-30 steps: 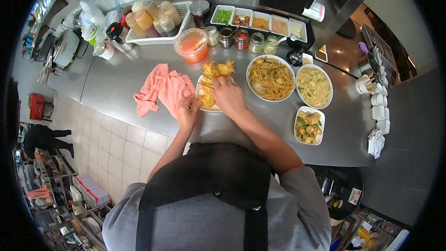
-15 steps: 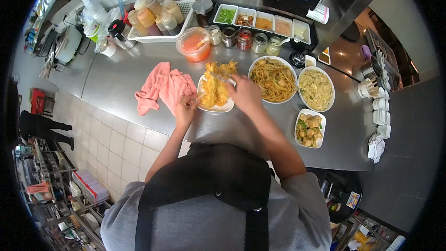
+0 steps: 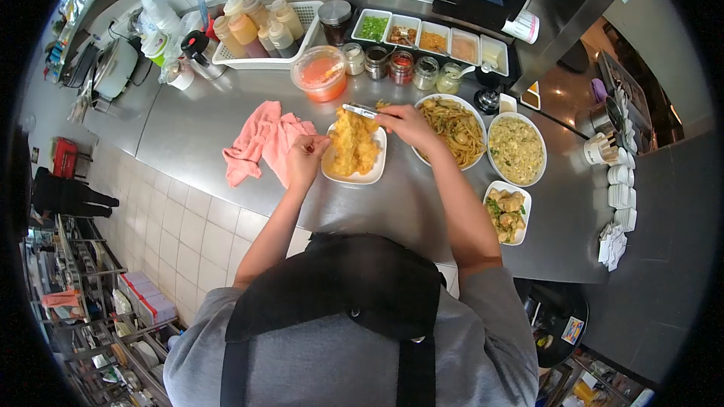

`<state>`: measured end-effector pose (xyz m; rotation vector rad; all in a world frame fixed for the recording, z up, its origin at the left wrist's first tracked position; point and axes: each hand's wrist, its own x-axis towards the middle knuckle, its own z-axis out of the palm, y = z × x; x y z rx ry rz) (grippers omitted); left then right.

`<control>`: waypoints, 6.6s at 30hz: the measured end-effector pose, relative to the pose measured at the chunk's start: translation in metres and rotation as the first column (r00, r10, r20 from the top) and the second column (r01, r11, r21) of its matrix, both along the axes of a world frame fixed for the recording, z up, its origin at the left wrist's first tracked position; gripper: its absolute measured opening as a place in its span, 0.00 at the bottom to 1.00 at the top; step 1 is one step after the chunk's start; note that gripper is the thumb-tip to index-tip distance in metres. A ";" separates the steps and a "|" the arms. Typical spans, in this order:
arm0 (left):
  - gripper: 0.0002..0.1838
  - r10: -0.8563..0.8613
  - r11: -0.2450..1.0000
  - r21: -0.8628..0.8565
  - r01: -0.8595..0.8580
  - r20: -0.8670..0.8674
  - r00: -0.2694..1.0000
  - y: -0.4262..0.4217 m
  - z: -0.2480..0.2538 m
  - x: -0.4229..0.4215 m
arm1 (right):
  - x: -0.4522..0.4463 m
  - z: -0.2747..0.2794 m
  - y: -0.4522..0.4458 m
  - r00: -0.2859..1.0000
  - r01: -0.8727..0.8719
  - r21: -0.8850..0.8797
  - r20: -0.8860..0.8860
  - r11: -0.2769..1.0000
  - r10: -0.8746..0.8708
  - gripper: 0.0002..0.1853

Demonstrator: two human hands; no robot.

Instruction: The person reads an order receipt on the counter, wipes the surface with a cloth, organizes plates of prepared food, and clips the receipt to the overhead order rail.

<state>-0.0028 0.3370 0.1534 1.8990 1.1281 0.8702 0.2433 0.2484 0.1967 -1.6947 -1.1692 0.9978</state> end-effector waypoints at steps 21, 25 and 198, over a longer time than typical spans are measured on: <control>0.10 0.048 0.993 0.102 -0.050 0.026 0.999 -0.003 -0.010 -0.019 | 0.136 -0.021 -0.046 0.671 0.640 0.319 0.211 0.699 -0.710 0.25; 0.14 0.083 0.996 -0.004 -0.085 -0.167 0.982 -0.022 -0.006 -0.035 | 0.228 -0.029 -0.037 0.518 0.773 0.293 0.221 0.563 -0.826 0.23; 0.10 0.428 0.900 -0.151 -0.409 0.487 0.761 -0.309 0.039 0.040 | 0.071 0.252 -0.078 0.805 -0.208 0.943 0.316 0.260 -0.501 0.08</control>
